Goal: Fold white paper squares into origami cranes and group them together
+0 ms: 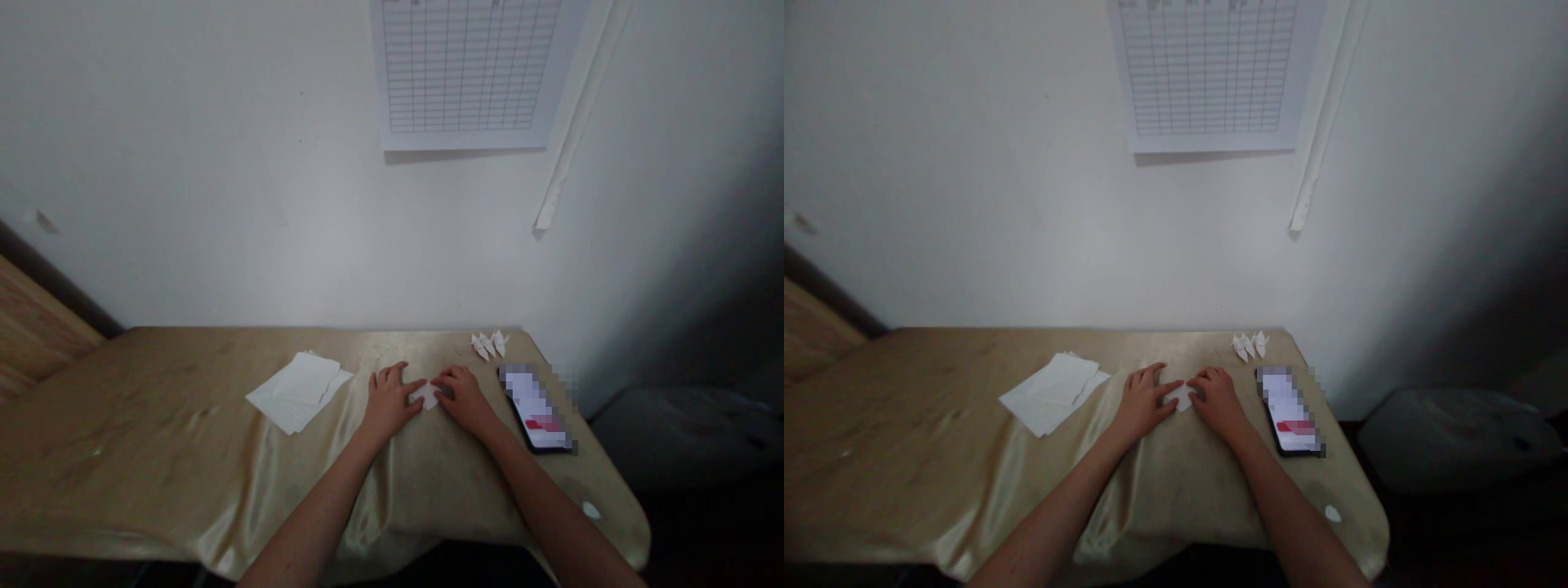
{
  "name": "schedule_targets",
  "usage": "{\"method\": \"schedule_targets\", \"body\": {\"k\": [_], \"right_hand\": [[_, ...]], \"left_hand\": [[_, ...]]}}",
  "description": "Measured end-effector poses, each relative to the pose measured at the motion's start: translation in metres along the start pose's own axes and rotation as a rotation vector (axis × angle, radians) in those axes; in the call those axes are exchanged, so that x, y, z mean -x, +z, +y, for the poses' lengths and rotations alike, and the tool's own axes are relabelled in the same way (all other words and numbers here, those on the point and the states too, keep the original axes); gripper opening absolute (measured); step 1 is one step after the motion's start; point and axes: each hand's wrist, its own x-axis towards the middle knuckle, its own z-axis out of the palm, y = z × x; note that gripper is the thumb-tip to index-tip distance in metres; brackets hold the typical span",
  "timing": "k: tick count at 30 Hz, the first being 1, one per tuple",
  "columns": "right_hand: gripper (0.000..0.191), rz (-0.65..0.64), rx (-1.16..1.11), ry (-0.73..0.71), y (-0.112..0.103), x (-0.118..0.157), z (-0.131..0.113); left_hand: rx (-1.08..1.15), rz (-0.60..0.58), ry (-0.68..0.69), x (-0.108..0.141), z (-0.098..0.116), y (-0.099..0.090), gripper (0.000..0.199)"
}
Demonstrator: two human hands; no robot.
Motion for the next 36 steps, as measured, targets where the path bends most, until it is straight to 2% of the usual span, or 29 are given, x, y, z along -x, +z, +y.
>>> {"method": "schedule_targets", "body": {"k": [15,23,36], "right_hand": [[0.028,0.002,0.043,-0.005,0.002,0.002,0.0],[0.029,-0.002,0.1,-0.023,0.007,0.002,0.0],[0.025,-0.035,0.17,0.044,-0.001,0.0,-0.011]], "left_hand": [[-0.055,-0.049,-0.044,0.0,0.002,-0.003,0.047],[-0.016,-0.073,-0.061,-0.004,-0.004,-0.003,0.046],[-0.032,0.047,-0.009,-0.006,-0.006,-0.002,0.04]]}}
